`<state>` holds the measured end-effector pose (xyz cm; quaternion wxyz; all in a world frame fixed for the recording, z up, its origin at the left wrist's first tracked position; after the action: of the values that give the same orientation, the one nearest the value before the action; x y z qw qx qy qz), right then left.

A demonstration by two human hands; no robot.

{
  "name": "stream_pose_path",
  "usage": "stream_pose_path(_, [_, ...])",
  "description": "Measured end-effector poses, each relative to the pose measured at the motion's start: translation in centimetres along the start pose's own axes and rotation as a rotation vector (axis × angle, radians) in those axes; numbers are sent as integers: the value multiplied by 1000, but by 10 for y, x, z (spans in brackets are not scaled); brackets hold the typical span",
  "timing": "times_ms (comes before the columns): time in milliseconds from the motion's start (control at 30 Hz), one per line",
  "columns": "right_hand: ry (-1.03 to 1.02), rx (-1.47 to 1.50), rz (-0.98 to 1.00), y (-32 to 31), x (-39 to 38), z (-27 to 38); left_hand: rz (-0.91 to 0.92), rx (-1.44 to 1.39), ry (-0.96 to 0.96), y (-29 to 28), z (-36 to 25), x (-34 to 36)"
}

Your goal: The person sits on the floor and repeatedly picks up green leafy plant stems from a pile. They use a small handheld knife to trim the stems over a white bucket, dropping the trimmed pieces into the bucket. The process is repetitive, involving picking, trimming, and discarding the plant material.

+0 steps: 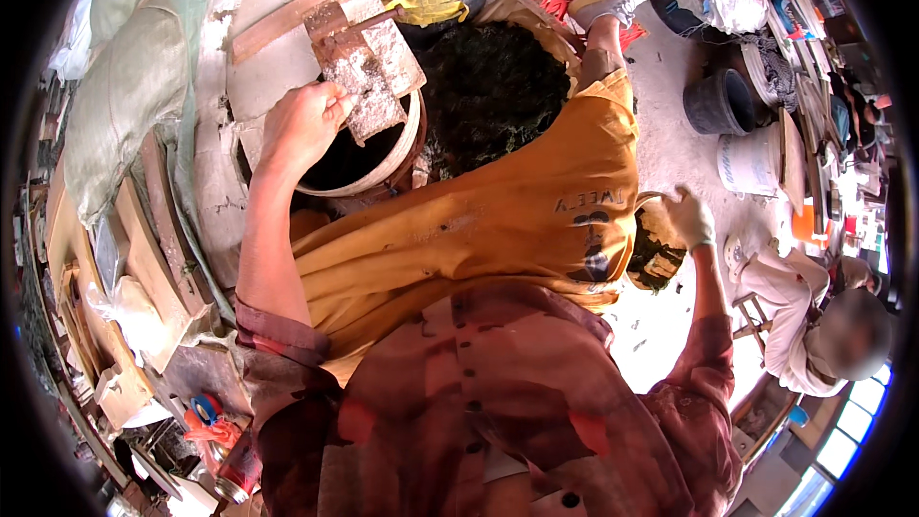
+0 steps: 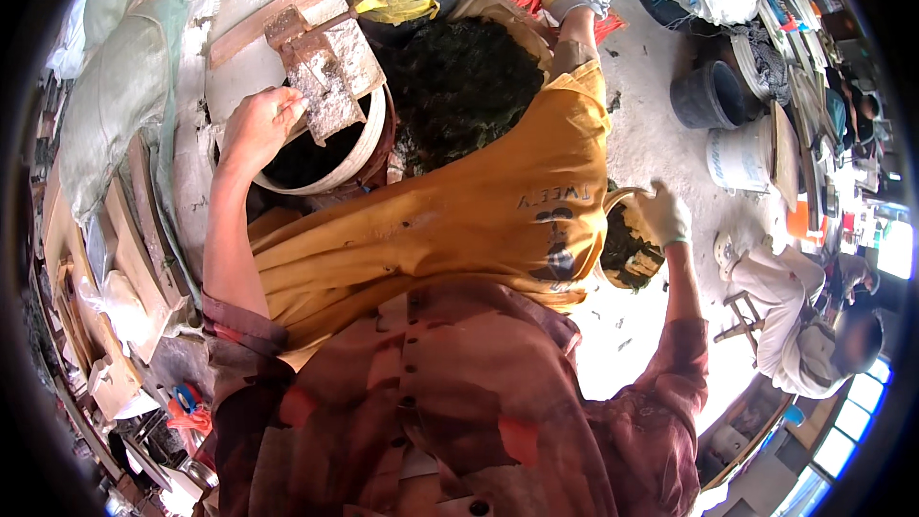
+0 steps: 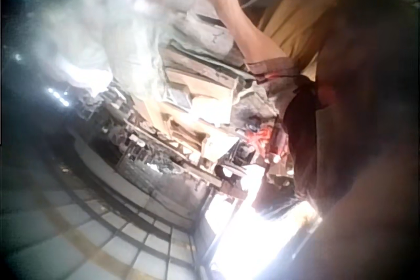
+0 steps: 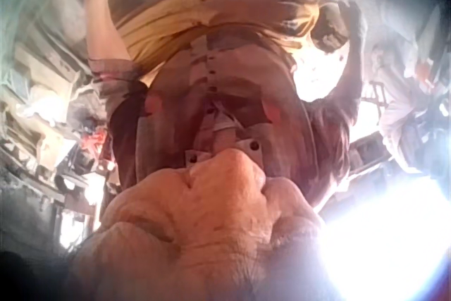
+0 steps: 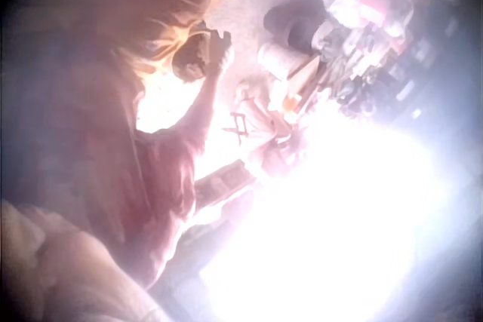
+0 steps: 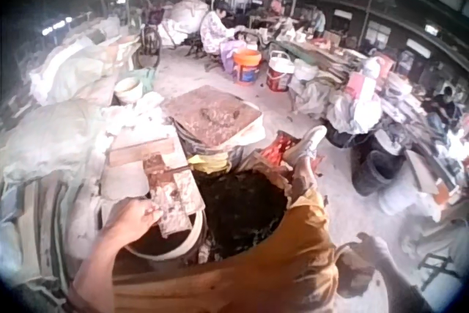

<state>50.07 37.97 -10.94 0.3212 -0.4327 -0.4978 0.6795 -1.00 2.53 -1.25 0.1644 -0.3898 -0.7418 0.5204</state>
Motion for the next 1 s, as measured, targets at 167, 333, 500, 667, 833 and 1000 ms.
stream_pose_path(167, [-18,497,63,-56,20,215,-119,-55,33,-7,-1,-6])
stream_pose_path(333, [-378,-63,177,50,102,310,-125,-111,125,-6,-7,-4])
stream_pose_path(500, [-116,-288,267,171,166,283,-129,-102,147,-6,-6,-2])
stream_pose_path(667, [-50,-32,288,153,154,287,-127,-59,186,-4,-6,-4])
stream_pose_path(833, [-242,1071,395,91,129,303,-131,-80,200,-5,-13,-6])
stream_pose_path(1000, [-471,1536,708,-15,64,347,-116,-191,204,0,-13,-5])
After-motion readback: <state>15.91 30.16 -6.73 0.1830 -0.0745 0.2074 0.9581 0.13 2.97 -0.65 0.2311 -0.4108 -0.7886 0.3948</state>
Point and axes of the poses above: each hand's wrist, its own x-axis towards the middle knuckle, its own y-axis out of the palm, z = x × y, the point moved 4 cm from there along x, towards the middle knuckle, and after that the axes turned 2 degrees about z, right-handed, at the moved point
